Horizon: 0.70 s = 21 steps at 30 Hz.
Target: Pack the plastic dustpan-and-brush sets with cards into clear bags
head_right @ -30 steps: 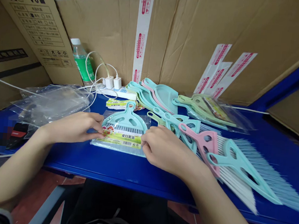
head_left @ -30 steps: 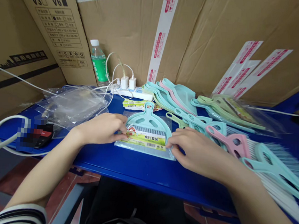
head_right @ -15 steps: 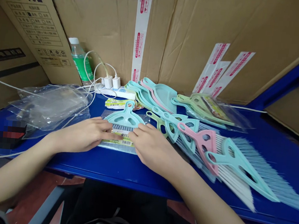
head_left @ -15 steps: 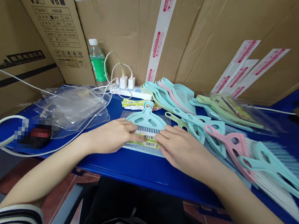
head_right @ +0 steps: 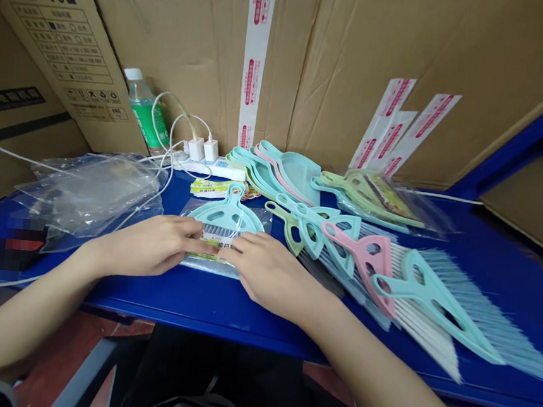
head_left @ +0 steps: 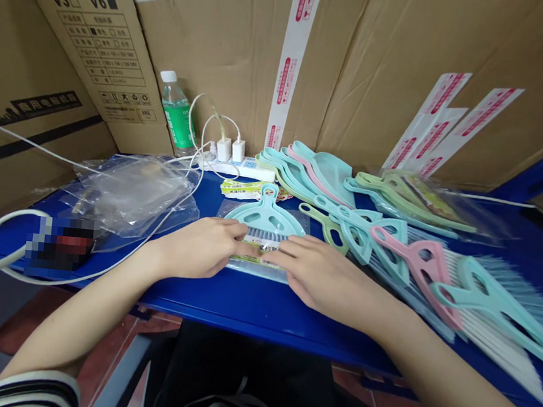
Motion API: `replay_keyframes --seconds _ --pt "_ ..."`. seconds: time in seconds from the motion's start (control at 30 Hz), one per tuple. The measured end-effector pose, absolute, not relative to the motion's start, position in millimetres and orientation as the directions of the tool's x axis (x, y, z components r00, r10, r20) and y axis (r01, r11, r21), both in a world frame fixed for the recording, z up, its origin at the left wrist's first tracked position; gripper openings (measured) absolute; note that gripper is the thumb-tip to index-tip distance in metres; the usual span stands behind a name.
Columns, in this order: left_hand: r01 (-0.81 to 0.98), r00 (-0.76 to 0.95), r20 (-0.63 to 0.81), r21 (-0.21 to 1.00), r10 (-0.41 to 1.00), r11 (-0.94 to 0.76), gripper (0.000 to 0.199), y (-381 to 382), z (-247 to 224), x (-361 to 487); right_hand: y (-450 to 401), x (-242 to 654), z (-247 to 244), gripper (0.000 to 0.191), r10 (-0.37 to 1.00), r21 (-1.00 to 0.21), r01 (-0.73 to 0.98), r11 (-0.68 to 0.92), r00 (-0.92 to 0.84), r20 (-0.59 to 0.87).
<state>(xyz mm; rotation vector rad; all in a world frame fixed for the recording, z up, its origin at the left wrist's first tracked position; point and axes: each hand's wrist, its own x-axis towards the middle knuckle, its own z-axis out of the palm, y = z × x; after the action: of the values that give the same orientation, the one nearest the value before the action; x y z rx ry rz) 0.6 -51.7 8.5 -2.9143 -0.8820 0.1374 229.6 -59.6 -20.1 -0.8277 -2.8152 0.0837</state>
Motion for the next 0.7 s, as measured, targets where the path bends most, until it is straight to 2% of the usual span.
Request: replay_keyframes --seconds 0.4,0.7 --pt "0.564 0.820 -0.055 -0.100 0.570 -0.820 0.047 -50.9 10.8 -2.9 -59.9 229.2 -17.9 0.041 0.563 -0.124 0.549 0.826 -0.806 0.183" --pt "0.594 0.800 -0.054 -0.067 0.597 -0.802 0.051 -50.3 11.9 -5.6 -62.2 229.6 -15.2 0.041 0.573 -0.119 0.561 0.819 -0.797 0.191"
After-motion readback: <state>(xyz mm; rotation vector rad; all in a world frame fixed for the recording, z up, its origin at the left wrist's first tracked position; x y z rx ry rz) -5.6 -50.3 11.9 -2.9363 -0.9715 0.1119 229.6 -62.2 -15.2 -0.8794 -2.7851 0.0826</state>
